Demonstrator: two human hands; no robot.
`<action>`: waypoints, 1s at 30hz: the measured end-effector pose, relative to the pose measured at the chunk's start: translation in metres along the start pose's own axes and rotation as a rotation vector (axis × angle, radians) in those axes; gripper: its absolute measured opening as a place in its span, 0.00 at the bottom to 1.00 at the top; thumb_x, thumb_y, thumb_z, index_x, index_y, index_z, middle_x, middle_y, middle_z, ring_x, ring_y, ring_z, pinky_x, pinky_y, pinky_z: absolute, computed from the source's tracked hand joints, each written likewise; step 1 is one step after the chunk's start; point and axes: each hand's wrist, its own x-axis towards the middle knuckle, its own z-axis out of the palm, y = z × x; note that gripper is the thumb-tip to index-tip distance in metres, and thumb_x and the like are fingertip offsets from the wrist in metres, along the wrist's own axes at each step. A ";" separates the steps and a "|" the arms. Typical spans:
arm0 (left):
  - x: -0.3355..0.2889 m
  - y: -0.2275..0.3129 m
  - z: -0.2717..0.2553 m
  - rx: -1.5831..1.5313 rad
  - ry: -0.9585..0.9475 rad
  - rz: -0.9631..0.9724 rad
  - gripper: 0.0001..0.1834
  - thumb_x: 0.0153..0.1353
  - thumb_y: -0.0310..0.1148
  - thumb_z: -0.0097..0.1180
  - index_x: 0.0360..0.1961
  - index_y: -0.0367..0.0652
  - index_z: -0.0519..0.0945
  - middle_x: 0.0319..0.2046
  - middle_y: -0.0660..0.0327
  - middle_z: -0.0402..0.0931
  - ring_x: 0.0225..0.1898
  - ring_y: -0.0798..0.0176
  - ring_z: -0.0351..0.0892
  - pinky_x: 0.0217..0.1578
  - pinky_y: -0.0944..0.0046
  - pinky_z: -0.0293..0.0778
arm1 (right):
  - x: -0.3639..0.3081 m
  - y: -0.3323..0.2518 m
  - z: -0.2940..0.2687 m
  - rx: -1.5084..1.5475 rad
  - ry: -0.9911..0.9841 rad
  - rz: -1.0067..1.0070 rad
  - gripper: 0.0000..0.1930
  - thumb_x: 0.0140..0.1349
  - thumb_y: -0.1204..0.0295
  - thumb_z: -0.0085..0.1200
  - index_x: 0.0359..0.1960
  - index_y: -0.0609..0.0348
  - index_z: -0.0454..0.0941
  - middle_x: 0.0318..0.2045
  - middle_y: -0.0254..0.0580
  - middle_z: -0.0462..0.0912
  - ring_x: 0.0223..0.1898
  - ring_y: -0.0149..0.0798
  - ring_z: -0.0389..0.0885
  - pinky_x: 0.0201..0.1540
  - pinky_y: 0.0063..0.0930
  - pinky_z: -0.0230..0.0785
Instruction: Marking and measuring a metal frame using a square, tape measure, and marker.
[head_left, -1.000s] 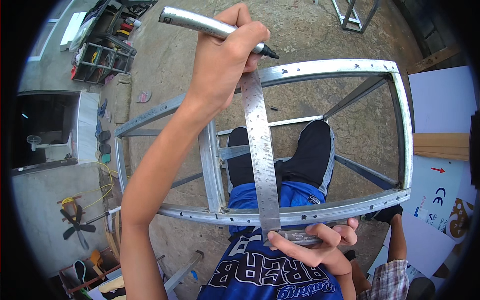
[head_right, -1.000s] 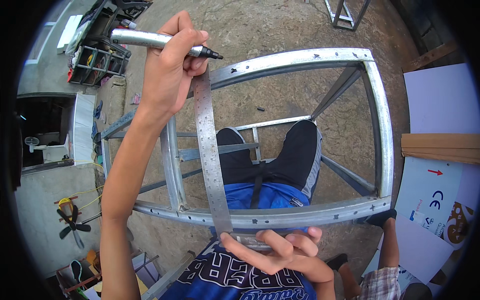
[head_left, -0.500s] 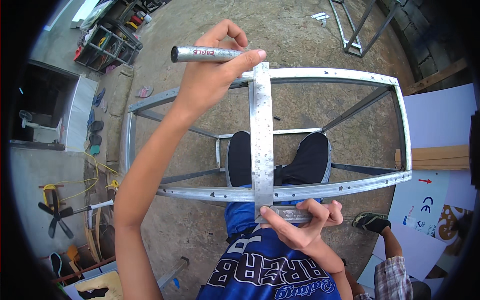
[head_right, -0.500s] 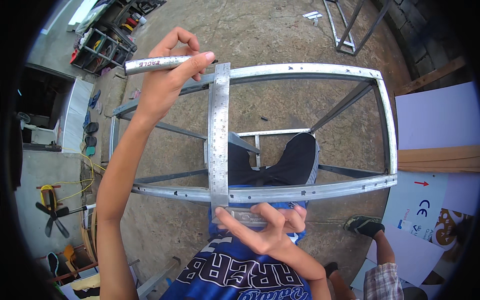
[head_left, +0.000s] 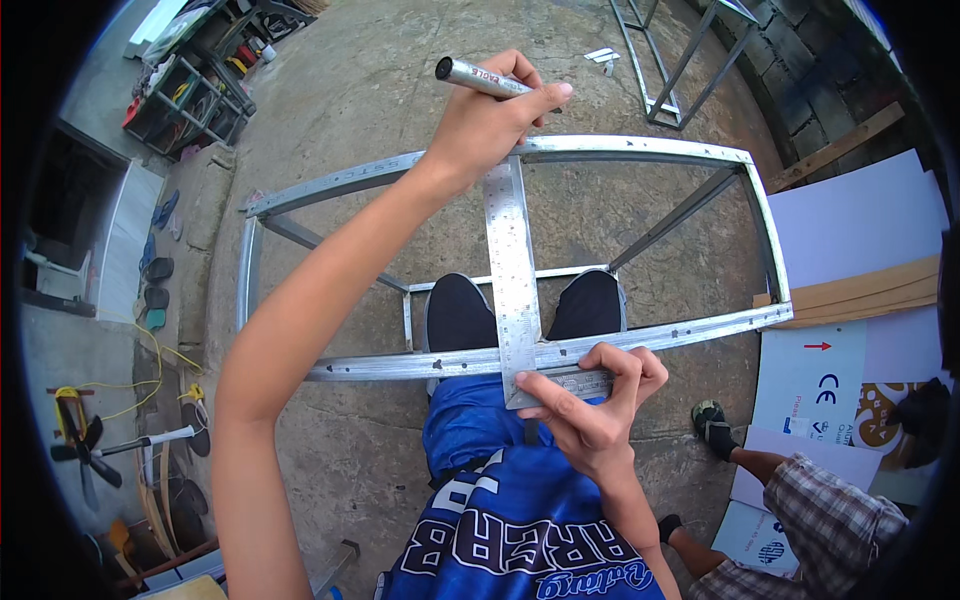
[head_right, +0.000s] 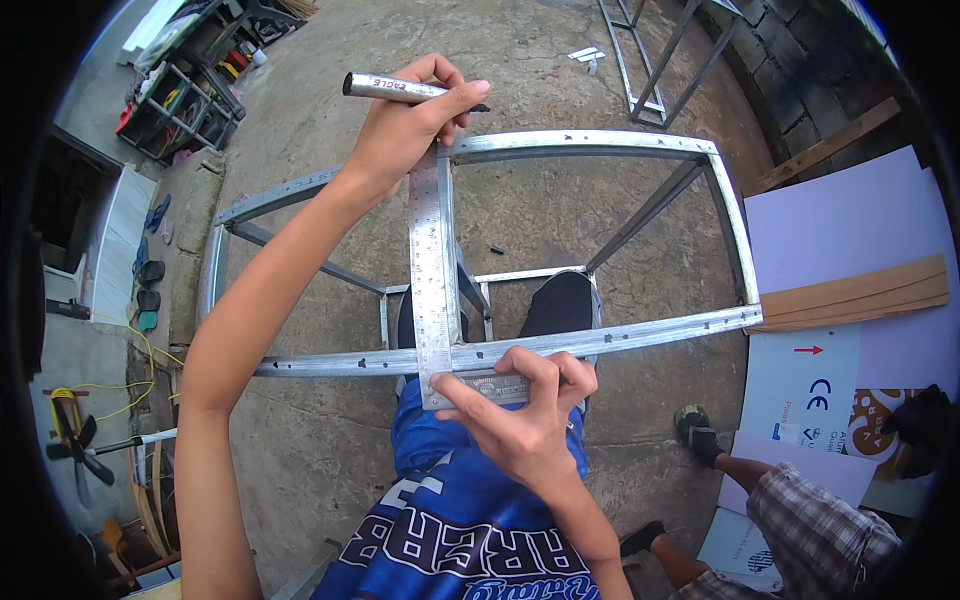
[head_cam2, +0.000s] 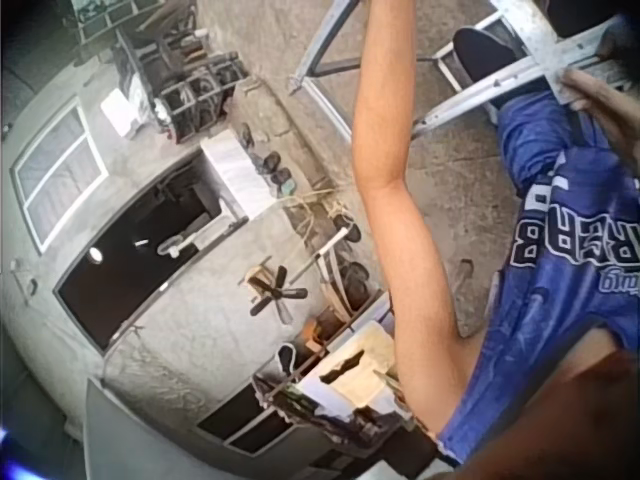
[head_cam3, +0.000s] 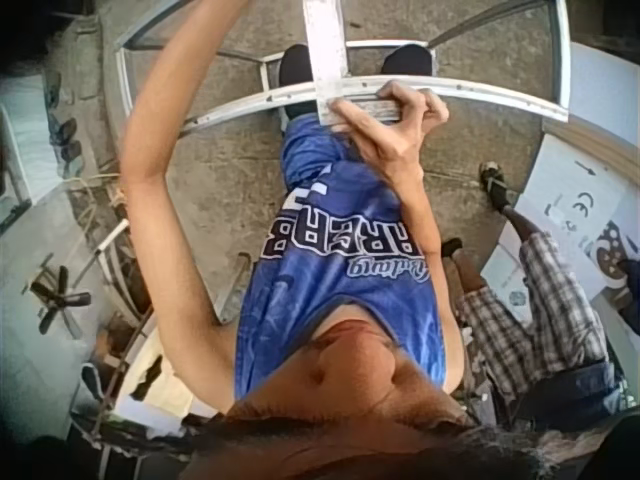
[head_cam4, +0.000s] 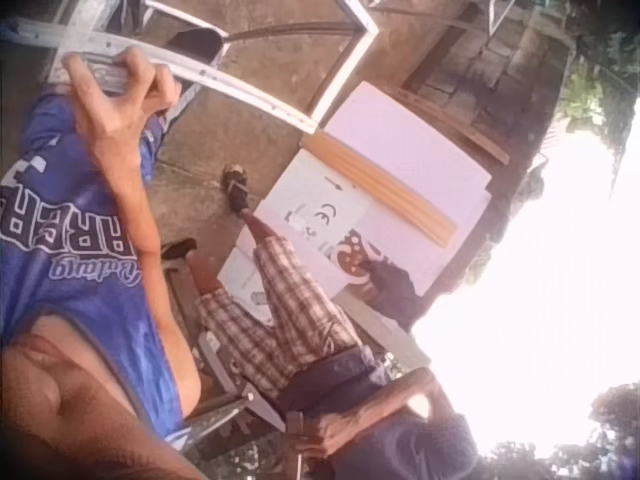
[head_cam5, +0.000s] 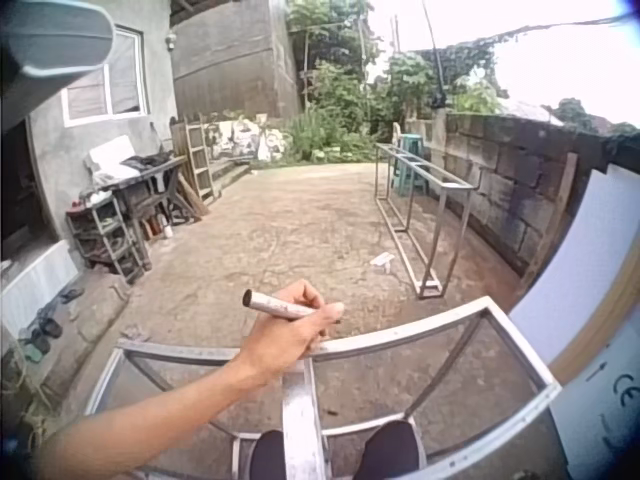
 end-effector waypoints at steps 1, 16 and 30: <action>0.002 -0.002 0.002 -0.083 0.034 -0.058 0.14 0.53 0.38 0.62 0.23 0.43 0.70 0.16 0.65 0.71 0.19 0.75 0.70 0.18 0.73 0.63 | 0.000 0.000 0.001 0.045 -0.007 0.025 0.18 0.38 0.56 0.66 0.36 0.28 0.83 0.36 0.35 0.60 0.42 0.43 0.54 0.48 0.38 0.43; 0.013 -0.009 0.000 -0.288 -0.012 -0.219 0.07 0.54 0.32 0.56 0.22 0.46 0.71 0.21 0.69 0.69 0.21 0.78 0.66 0.19 0.76 0.55 | -0.003 -0.002 0.007 0.012 0.078 0.003 0.17 0.41 0.52 0.63 0.36 0.32 0.84 0.37 0.36 0.62 0.43 0.43 0.55 0.50 0.36 0.43; 0.013 -0.006 0.007 -0.254 0.009 -0.207 0.09 0.54 0.34 0.57 0.22 0.46 0.71 0.20 0.68 0.68 0.22 0.77 0.68 0.20 0.75 0.57 | -0.001 0.006 -0.003 -0.021 0.021 -0.017 0.15 0.43 0.52 0.62 0.35 0.35 0.84 0.39 0.37 0.64 0.46 0.45 0.55 0.51 0.39 0.45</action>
